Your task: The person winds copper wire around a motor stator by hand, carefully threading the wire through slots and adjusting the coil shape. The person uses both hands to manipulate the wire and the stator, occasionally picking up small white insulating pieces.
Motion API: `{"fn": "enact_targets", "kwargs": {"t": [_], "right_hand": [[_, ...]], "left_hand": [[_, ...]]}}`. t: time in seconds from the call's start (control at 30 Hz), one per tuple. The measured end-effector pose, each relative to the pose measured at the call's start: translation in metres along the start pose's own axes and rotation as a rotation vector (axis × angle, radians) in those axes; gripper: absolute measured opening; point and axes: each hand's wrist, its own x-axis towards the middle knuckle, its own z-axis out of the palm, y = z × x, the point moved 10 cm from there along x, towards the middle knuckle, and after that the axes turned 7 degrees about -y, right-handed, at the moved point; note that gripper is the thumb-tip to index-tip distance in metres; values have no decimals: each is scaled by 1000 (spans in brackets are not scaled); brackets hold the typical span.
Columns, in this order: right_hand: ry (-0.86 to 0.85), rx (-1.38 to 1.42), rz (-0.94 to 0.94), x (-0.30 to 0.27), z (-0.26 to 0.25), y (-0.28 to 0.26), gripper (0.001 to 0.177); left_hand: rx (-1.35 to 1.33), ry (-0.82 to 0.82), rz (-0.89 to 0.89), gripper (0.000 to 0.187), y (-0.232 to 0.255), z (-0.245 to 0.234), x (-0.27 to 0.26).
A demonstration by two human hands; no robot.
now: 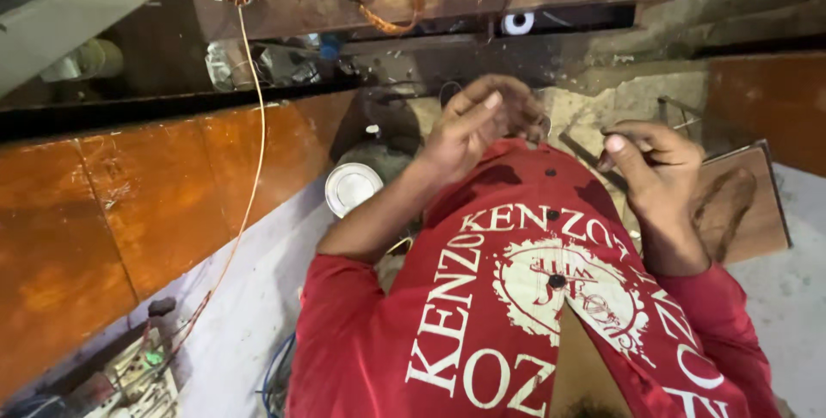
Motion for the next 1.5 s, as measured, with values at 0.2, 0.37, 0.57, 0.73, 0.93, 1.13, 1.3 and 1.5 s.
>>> {"fn": "enact_targets", "kwargs": {"t": [0.2, 0.37, 0.57, 0.73, 0.93, 1.13, 1.3, 1.5], "right_hand": [[-149, 360, 155, 9, -5, 21, 16], [-224, 328, 204, 12, -8, 36, 15], [-254, 652, 134, 30, -21, 39, 12], [-240, 705, 153, 38, -22, 39, 11], [-295, 740, 149, 41, -9, 33, 15], [-320, 773, 160, 40, -2, 37, 14], [-359, 716, 156, 34, 5, 37, 16], [-302, 547, -14, 46, -5, 46, 39]], "left_hand": [[61, 46, 68, 29, -28, 17, 4], [61, 162, 118, 24, -46, 12, -2], [-37, 176, 266, 16, -37, 4, -8], [-143, 223, 298, 17, -35, 3, -15], [-151, 164, 296, 20, -32, 18, -12], [579, 143, 258, 44, -31, 50, -11], [931, 214, 78, 50, -56, 51, -4], [790, 278, -82, 25, -74, 35, -17]]}}
